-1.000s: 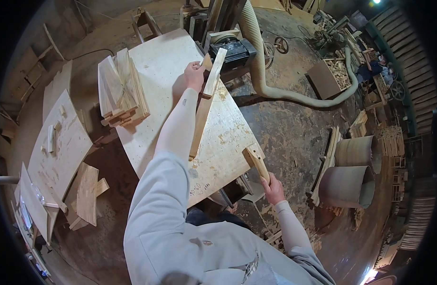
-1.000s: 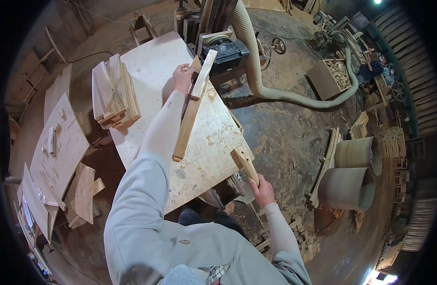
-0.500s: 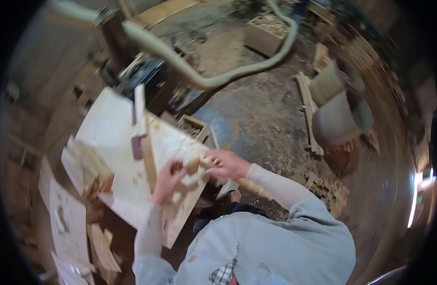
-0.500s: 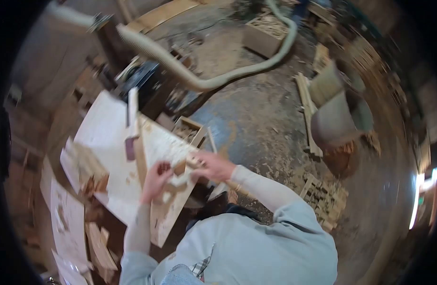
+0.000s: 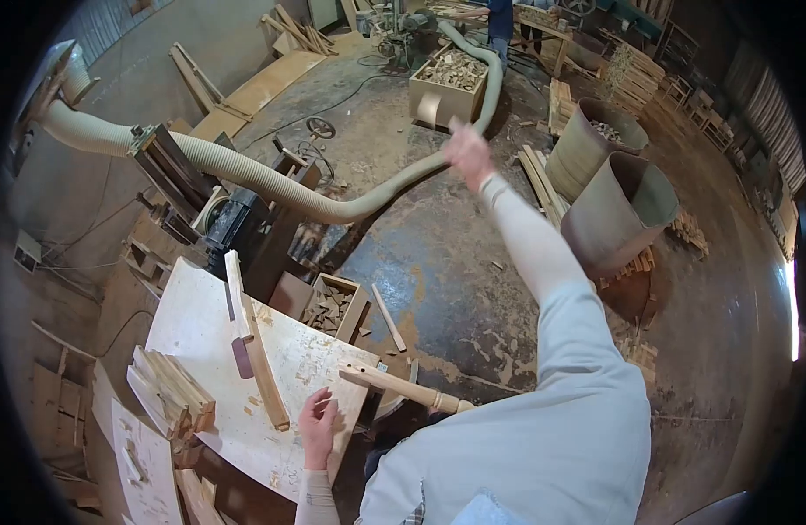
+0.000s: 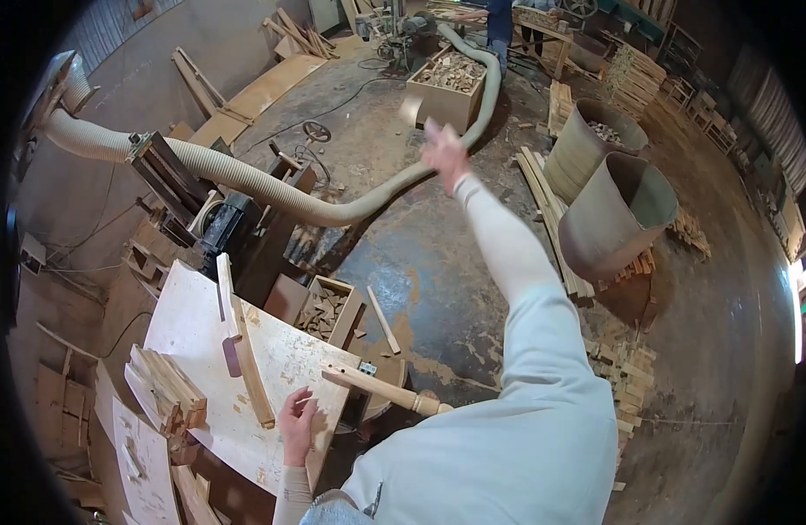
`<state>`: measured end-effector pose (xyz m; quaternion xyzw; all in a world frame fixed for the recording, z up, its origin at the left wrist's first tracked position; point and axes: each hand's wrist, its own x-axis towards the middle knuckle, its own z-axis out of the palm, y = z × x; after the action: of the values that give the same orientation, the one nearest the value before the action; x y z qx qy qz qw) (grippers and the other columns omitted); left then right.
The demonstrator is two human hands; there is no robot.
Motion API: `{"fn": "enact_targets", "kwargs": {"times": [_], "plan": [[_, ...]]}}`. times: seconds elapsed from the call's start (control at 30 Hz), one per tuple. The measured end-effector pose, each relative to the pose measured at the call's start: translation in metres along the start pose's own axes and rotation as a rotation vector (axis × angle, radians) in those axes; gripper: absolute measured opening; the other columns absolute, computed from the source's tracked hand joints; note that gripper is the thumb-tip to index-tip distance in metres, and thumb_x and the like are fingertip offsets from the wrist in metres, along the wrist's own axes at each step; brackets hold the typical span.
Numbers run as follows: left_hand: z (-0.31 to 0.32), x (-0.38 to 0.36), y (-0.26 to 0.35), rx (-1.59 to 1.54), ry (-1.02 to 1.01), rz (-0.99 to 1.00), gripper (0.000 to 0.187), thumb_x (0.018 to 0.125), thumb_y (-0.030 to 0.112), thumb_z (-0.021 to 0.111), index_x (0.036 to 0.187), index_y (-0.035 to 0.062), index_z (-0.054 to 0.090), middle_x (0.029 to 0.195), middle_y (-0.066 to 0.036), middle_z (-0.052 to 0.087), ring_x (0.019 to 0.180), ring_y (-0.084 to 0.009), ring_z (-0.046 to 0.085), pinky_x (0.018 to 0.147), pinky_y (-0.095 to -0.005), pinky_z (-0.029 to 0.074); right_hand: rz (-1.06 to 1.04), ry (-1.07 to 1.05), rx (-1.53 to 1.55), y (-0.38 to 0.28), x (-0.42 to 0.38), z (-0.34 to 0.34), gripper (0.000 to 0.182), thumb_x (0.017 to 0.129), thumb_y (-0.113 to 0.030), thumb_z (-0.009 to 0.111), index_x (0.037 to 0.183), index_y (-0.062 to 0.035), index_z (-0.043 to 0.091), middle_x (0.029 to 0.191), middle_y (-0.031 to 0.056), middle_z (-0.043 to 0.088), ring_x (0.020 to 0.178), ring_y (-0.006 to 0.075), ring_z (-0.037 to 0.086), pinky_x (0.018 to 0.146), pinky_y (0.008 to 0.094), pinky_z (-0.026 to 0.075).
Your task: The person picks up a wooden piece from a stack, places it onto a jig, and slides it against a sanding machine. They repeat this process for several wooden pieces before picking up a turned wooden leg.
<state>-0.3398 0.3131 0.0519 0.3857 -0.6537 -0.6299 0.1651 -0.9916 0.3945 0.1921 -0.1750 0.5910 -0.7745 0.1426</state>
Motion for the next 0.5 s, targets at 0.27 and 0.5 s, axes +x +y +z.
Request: {"fn": "enact_targets", "kwargs": {"times": [0.27,0.5], "plan": [[-0.003,-0.014,-0.014,0.046,0.1,-0.043,0.035,0.107,0.012,0.075,0.14,0.002,0.07,0.125,-0.01,0.076,0.103,-0.0158,0.074,0.087,-0.0293,0.062,-0.223,-0.26,-0.535,0.011,-0.043,0.03,0.078,0.109,-0.054,0.068,0.157,0.0067,0.057,0.146,0.0265,0.071,0.138,0.0359,0.068,0.115,0.041,0.054],[-0.024,-0.022,-0.011,0.138,0.224,0.037,0.025,0.108,0.01,0.073,0.132,0.0026,0.074,0.116,-0.005,0.075,0.094,-0.0123,0.069,0.083,-0.0281,0.058,0.117,-0.767,-0.636,0.125,-0.241,0.017,0.065,0.11,-0.045,0.068,0.154,0.0025,0.061,0.151,0.0261,0.069,0.137,0.035,0.069,0.116,0.044,0.054]]}}
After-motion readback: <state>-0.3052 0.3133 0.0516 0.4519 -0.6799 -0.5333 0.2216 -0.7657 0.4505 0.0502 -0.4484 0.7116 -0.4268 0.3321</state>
